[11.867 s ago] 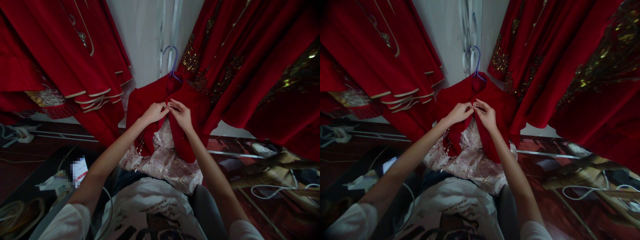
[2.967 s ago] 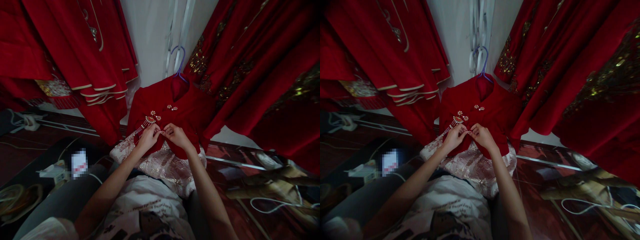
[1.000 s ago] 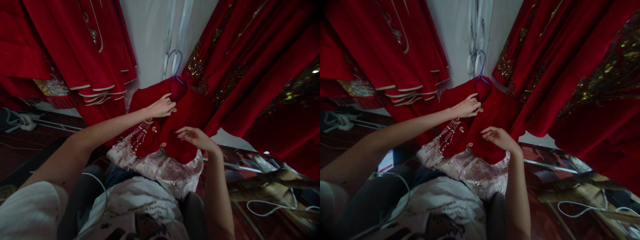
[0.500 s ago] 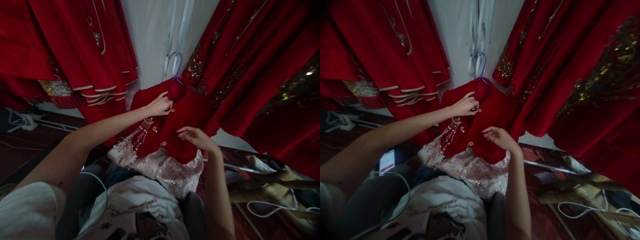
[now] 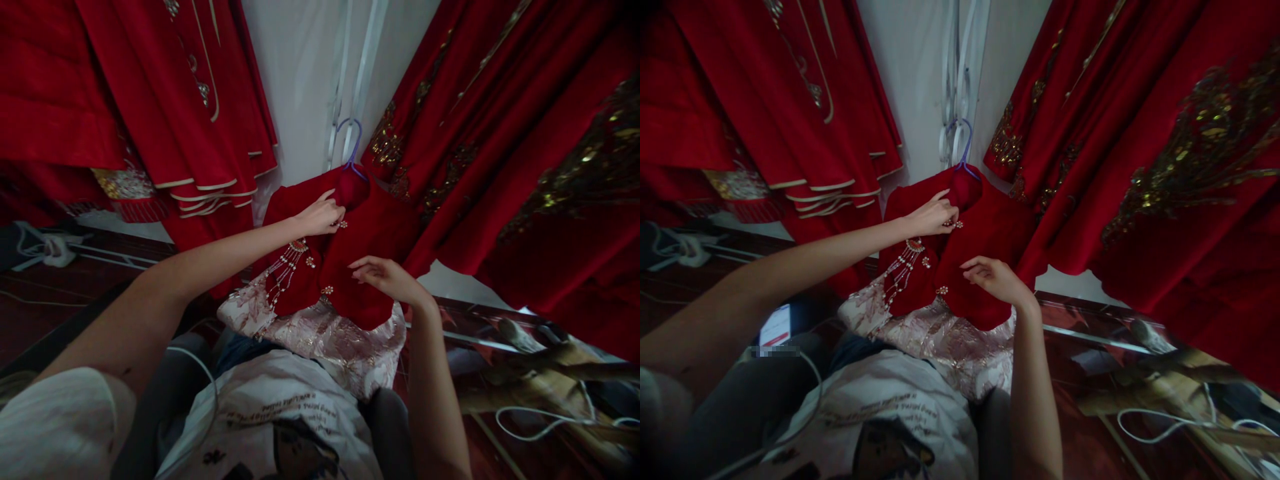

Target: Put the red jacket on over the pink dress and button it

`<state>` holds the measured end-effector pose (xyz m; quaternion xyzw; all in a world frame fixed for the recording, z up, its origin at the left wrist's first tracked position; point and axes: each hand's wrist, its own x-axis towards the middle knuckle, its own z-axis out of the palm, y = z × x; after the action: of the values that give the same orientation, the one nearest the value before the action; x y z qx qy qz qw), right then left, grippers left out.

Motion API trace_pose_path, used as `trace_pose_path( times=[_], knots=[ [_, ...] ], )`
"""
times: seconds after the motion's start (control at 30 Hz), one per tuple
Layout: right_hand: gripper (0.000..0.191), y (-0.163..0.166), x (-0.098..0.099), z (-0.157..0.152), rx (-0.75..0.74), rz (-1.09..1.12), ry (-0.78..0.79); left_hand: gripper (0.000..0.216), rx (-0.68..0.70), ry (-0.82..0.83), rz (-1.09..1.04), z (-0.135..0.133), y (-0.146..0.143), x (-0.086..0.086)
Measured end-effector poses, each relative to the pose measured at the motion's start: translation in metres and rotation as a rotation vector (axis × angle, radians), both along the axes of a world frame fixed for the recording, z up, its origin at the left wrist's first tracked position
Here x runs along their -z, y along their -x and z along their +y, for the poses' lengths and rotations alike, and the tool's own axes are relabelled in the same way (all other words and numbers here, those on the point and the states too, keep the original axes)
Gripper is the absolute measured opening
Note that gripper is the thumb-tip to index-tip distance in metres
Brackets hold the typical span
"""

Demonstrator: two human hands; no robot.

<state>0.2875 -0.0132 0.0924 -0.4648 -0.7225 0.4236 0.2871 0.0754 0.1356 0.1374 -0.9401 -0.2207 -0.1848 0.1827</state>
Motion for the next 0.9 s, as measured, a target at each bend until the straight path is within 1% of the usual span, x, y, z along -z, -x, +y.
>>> trace_pose_path(
  times=[0.17, 0.27, 0.33, 0.43, 0.53, 0.6, 0.67, 0.7, 0.73, 0.8, 0.9],
  knots=[
    [0.029, 0.002, -0.005, 0.001, -0.006, -0.038, -0.004, 0.013, -0.013, -0.035, 0.043, 0.0, -0.001, -0.002],
    [0.028, -0.001, -0.015, 0.004, -0.023, -0.062, -0.03, 0.015, -0.016, -0.058, 0.067, 0.0, -0.002, -0.004],
    [0.028, -0.003, -0.025, 0.005, -0.037, -0.081, -0.057, 0.017, -0.012, -0.077, 0.082, -0.001, -0.003, -0.007],
    [0.028, -0.005, -0.047, 0.009, -0.07, -0.127, -0.103, 0.016, 0.043, -0.113, 0.141, -0.005, -0.004, -0.013],
    [0.026, -0.001, -0.067, 0.018, -0.094, -0.166, -0.221, 0.015, 0.105, -0.163, 0.229, -0.008, -0.005, -0.018],
    [0.03, 0.008, -0.076, 0.032, -0.035, -0.134, -0.353, 0.015, 0.126, -0.19, 0.277, -0.008, -0.005, -0.02],
    [0.038, 0.022, -0.08, 0.05, 0.095, -0.05, -0.469, 0.016, 0.128, -0.215, 0.298, -0.008, -0.006, -0.02],
    [0.042, 0.03, -0.08, 0.059, 0.17, -0.007, -0.491, 0.017, 0.125, -0.229, 0.299, -0.008, -0.006, -0.02],
    [0.043, 0.039, -0.08, 0.069, 0.251, 0.027, -0.475, 0.018, 0.122, -0.241, 0.299, -0.009, -0.006, -0.02],
    [0.045, 0.056, -0.079, 0.087, 0.386, 0.059, -0.396, 0.02, 0.12, -0.256, 0.296, -0.011, -0.006, -0.022],
    [0.053, 0.076, -0.08, 0.105, 0.514, 0.051, -0.265, 0.021, 0.115, -0.238, 0.31, -0.015, -0.006, -0.025]
  ],
)
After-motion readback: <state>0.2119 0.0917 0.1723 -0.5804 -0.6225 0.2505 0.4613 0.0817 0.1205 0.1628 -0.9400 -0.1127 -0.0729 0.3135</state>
